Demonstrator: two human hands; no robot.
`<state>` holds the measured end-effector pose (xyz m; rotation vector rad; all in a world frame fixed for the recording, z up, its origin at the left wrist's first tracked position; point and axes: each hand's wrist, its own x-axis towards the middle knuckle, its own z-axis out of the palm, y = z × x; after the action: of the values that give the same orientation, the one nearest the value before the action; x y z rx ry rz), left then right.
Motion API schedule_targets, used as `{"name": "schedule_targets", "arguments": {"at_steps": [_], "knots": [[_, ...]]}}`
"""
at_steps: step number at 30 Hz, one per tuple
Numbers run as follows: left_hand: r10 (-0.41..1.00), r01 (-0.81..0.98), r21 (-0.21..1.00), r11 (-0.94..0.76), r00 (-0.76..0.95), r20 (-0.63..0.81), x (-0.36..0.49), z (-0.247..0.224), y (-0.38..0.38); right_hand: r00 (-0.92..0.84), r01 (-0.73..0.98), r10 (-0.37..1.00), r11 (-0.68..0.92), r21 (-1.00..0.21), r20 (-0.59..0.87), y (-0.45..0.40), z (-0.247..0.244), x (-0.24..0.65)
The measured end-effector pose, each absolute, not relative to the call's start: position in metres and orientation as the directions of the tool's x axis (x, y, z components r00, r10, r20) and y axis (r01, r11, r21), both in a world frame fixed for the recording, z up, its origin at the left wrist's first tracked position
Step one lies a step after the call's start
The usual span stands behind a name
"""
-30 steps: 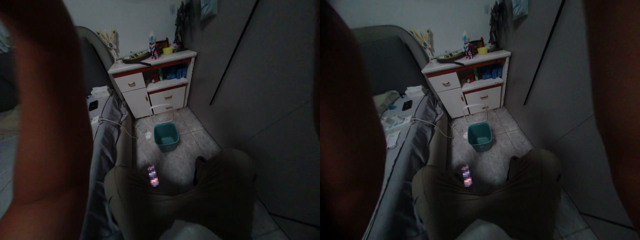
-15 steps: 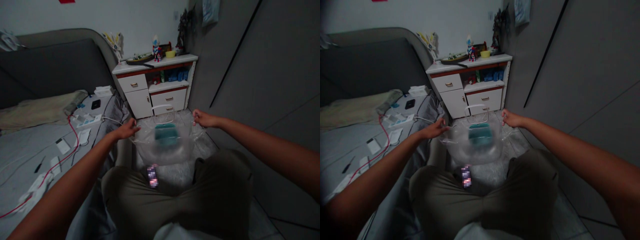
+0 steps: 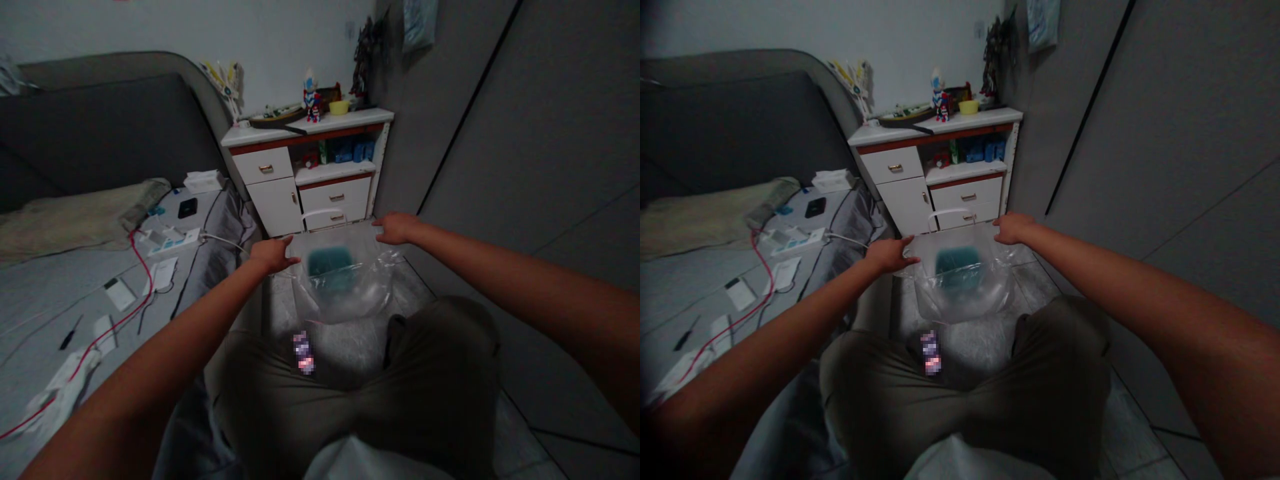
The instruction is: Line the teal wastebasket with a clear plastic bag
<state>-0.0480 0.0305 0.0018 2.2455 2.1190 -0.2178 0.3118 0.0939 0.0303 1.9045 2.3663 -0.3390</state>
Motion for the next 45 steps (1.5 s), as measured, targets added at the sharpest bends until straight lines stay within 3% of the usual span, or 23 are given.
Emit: {"name": "schedule_targets", "arguments": {"at_steps": [4, 12, 18, 22, 26, 28, 31, 33, 38, 43, 45], "knots": [[0.996, 0.994, -0.112, -0.001, -0.009, -0.084, -0.043, -0.005, 0.021, -0.169, 0.986, 0.98, 0.168, -0.019, -0.103, 0.08, 0.021, 0.311], [0.999, 0.994, -0.1, 0.049, -0.051, -0.017, -0.043, -0.035, 0.011, -0.128, 0.991, 0.992, 0.127, -0.039, -0.019, 0.074, -0.017, 0.303], [0.988, 0.998, -0.018, 0.065, -0.067, -0.142, -0.031, -0.069, 0.007, -0.107, 0.994, 0.987, 0.105, -0.024, -0.118, 0.076, -0.047, 0.298], [0.978, 0.992, 0.093, 0.083, -0.063, -0.201, -0.03, -0.081, 0.021, -0.121, 0.991, 0.978, 0.128, 0.035, -0.17, 0.08, -0.047, 0.298], [0.985, 0.957, 0.281, 0.076, -0.029, -0.168, -0.039, -0.094, 0.041, -0.261, 0.962, 0.96, 0.25, 0.11, 0.099, 0.062, -0.04, 0.288], [0.993, 0.923, 0.38, 0.065, -0.024, -0.112, -0.045, -0.103, 0.049, -0.385, 0.922, 0.908, 0.369, 0.12, 0.165, 0.048, -0.044, 0.274], [0.999, 0.87, 0.491, 0.038, -0.023, -0.036, -0.052, -0.113, 0.057, -0.578, 0.815, 0.815, 0.573, 0.084, 0.048, 0.041, -0.067, 0.241], [1.0, 0.847, 0.532, 0.002, 0.007, -0.013, -0.055, -0.113, 0.058, -0.62, 0.783, 0.783, 0.621, 0.015, -0.056, 0.054, -0.095, 0.214], [0.998, 0.822, 0.568, -0.043, 0.063, -0.017, -0.056, -0.102, 0.059, -0.509, 0.857, 0.804, 0.507, -0.094, -0.307, 0.132, -0.182, 0.144], [0.996, 0.873, 0.487, 0.009, 0.036, -0.084, -0.056, -0.1, 0.067, -0.3, 0.922, 0.72, 0.386, 0.003, -0.627, 0.191, -0.262, 0.112], [0.993, 0.879, 0.477, 0.02, 0.038, -0.112, -0.057, -0.104, 0.076, -0.27, 0.926, 0.689, 0.377, 0.016, -0.673, 0.202, -0.286, 0.111]]}}
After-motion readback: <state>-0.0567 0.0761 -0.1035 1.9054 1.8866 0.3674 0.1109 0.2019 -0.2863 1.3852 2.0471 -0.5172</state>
